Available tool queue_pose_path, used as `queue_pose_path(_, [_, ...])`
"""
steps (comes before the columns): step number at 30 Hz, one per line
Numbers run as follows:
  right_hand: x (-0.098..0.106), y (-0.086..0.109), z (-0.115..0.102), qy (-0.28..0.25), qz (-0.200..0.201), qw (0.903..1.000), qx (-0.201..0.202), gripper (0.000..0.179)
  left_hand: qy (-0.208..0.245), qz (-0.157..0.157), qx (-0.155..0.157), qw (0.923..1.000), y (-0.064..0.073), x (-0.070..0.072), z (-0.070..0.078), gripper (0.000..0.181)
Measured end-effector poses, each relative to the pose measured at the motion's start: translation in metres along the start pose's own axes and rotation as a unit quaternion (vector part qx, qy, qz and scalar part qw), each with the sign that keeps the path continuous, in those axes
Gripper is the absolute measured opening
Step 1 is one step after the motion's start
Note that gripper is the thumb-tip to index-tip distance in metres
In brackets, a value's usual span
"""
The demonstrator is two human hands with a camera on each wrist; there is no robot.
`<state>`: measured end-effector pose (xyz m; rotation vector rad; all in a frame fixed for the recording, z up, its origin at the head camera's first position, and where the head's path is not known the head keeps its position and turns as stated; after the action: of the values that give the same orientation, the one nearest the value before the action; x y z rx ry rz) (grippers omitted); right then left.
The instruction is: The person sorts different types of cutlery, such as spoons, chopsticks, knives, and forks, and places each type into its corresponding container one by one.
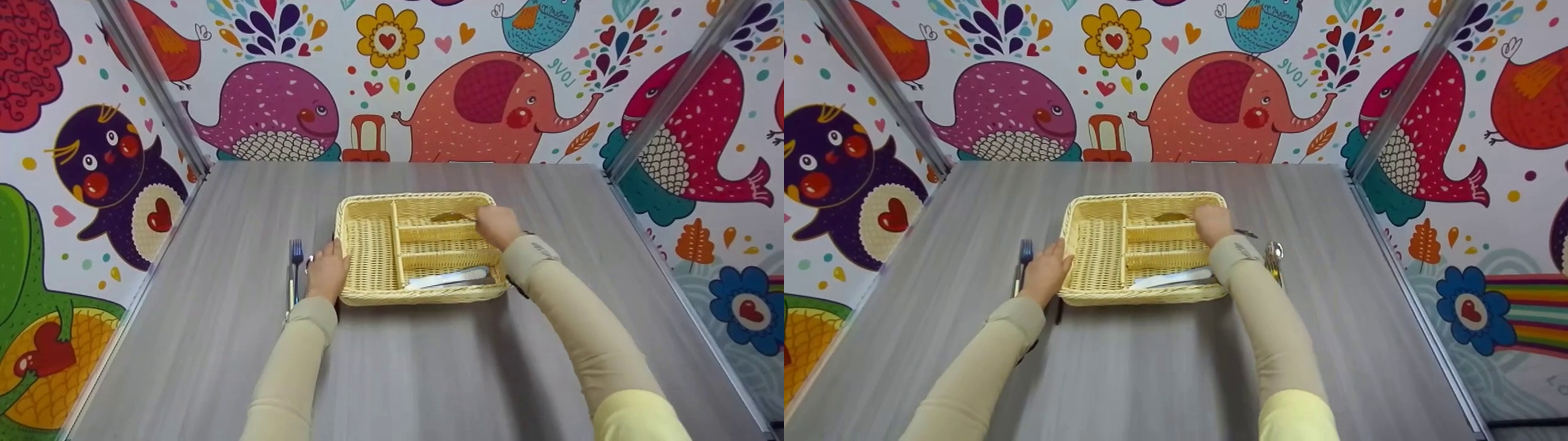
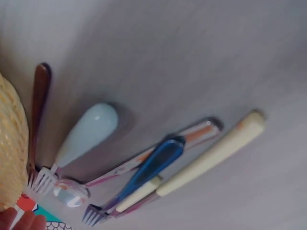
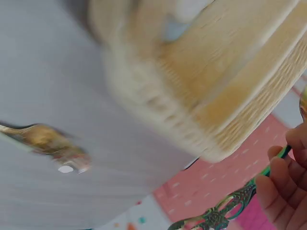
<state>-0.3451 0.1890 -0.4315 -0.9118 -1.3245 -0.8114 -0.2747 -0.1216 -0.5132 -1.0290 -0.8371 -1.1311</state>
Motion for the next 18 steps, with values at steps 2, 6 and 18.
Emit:
queue_pose_path(2, [-0.003, -0.006, -0.013, 0.009, 0.001, 0.9996, 0.026, 0.004, 0.008, 0.001, 0.002, 1.0, -0.001, -0.002, -0.001, 0.047])
queue_pose_path(6, [-0.013, -0.013, -0.032, 0.009, -0.016, 0.9977, 0.065, 0.005, 0.008, 0.012, -0.002, 0.9999, -0.004, -0.017, -0.008, 0.048])
queue_pose_path(18, [-0.159, -0.078, 0.008, 0.035, -0.017, 0.9895, 0.139, 0.016, -0.014, -0.005, 0.005, 0.9999, 0.003, 0.005, 0.003, 0.047])
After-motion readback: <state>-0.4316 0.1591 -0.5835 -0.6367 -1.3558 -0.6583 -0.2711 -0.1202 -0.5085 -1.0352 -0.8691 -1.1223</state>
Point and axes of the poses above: each hand's wrist, its own y-axis away from the middle knuckle, its own x-axis out of the back of the hand, z = x × y, the point moved 3 cm from there along -y, towards the middle knuckle, and after that the axes turned 5 degrees about x, right-handed, at the moved point
